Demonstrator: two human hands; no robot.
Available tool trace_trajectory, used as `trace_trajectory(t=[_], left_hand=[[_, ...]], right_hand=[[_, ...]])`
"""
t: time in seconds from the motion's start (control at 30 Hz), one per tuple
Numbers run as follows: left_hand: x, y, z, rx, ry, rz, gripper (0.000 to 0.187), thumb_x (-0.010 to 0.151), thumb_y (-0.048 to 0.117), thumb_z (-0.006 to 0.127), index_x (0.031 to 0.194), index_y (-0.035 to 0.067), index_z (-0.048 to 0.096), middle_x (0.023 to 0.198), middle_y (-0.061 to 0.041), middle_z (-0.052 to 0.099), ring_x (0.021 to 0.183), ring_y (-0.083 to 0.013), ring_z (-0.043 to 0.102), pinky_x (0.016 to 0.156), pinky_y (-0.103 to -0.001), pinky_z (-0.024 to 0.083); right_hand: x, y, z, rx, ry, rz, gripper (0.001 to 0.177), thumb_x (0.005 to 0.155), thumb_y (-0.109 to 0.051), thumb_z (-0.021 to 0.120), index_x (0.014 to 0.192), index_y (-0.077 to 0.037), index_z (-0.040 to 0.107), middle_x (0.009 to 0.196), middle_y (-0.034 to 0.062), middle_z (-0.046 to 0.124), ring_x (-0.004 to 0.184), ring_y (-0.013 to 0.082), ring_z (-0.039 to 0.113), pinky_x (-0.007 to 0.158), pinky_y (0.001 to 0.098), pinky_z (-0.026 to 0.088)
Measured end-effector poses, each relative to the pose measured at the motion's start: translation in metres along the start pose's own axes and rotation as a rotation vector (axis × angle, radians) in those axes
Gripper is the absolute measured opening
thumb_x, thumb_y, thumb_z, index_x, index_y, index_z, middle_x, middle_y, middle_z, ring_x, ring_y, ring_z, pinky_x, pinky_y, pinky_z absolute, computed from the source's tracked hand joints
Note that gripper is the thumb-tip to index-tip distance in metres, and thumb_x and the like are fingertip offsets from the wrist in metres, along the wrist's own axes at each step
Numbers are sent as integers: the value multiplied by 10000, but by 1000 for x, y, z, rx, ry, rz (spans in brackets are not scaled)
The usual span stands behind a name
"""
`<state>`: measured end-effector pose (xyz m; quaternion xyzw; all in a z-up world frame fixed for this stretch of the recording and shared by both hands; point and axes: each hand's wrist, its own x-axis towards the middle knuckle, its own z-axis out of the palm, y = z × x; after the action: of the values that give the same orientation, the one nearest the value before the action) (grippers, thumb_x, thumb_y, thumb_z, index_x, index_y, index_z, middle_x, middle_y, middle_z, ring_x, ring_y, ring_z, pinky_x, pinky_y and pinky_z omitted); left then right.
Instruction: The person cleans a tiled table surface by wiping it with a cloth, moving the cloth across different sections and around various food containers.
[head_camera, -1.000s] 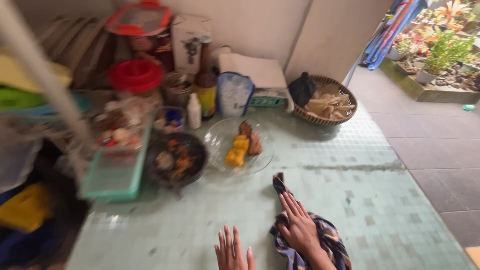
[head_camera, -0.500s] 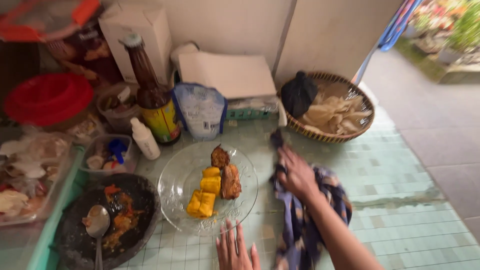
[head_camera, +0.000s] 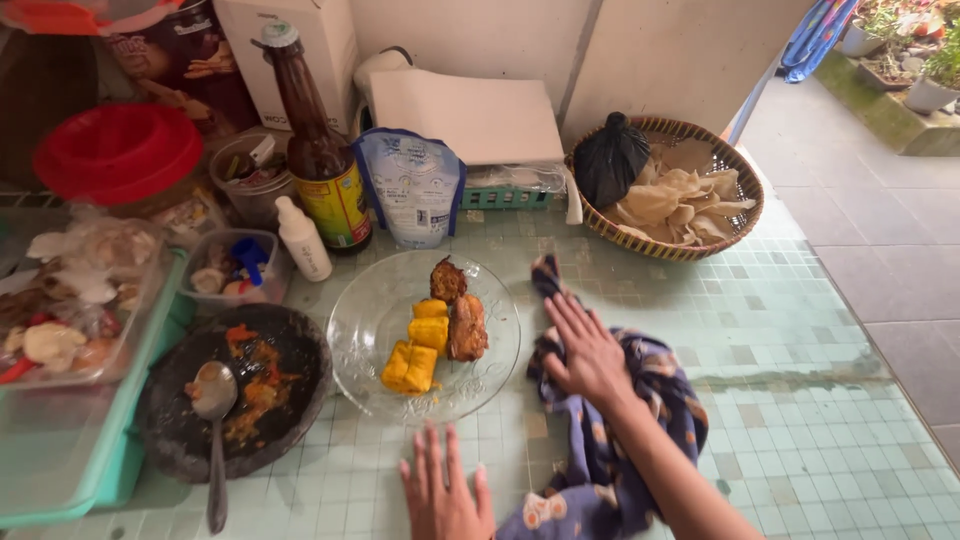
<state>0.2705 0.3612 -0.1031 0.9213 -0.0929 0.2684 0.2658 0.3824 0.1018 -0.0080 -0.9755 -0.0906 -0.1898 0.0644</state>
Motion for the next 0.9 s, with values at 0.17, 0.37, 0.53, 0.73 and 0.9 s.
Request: trace_trajectory(t=[0.17, 0.37, 0.53, 0.73, 0.9], left_hand=[[-2, -18, -37, 45, -72, -130, 738, 872, 383, 584, 1512, 77, 383, 1597, -189, 322, 1473, -386, 309, 1169, -629, 198], [-5, 8, -35, 9, -132, -86, 750, 874, 358, 583, 1517, 61, 339, 1605, -202, 277, 1458, -404, 285, 1153, -635, 181], [10, 41, -56, -23, -186, -81, 712, 913, 326, 569, 1526, 45, 340, 1614, -174, 293, 1470, -360, 302, 1180, -567, 207], [10, 23, -88, -5, -210, -128, 661, 942, 307, 570, 1510, 39, 366, 1608, -161, 314, 1471, -352, 311, 1191, -550, 219], [6, 10, -103, 13, -198, -155, 654, 937, 300, 568, 1501, 33, 374, 1607, -175, 318, 1466, -360, 314, 1186, -559, 228]], right_hand=[[-66, -49, -57, 138, -99, -129, 902, 780, -343, 617, 1591, -107, 301, 1631, 126, 352, 1521, 274, 294, 1241, 443, 189], [-149, 74, -77, -24, -311, 260, 1088, 670, -350, 736, 1636, -318, 237, 1697, -20, 294, 1492, 245, 317, 1175, 453, 287], [-274, 284, -61, -305, 21, 255, 815, 928, -387, 504, 1678, -205, 242, 1725, 55, 309, 1570, 281, 336, 1242, 436, 349], [-264, 279, -56, -291, -29, 529, 831, 941, -540, 431, 1664, -165, 267, 1701, 111, 298, 1561, 273, 263, 1236, 407, 217], [-181, 129, -34, -204, -84, 476, 860, 854, -508, 536, 1636, -265, 275, 1697, -1, 299, 1520, 205, 365, 953, 407, 471]])
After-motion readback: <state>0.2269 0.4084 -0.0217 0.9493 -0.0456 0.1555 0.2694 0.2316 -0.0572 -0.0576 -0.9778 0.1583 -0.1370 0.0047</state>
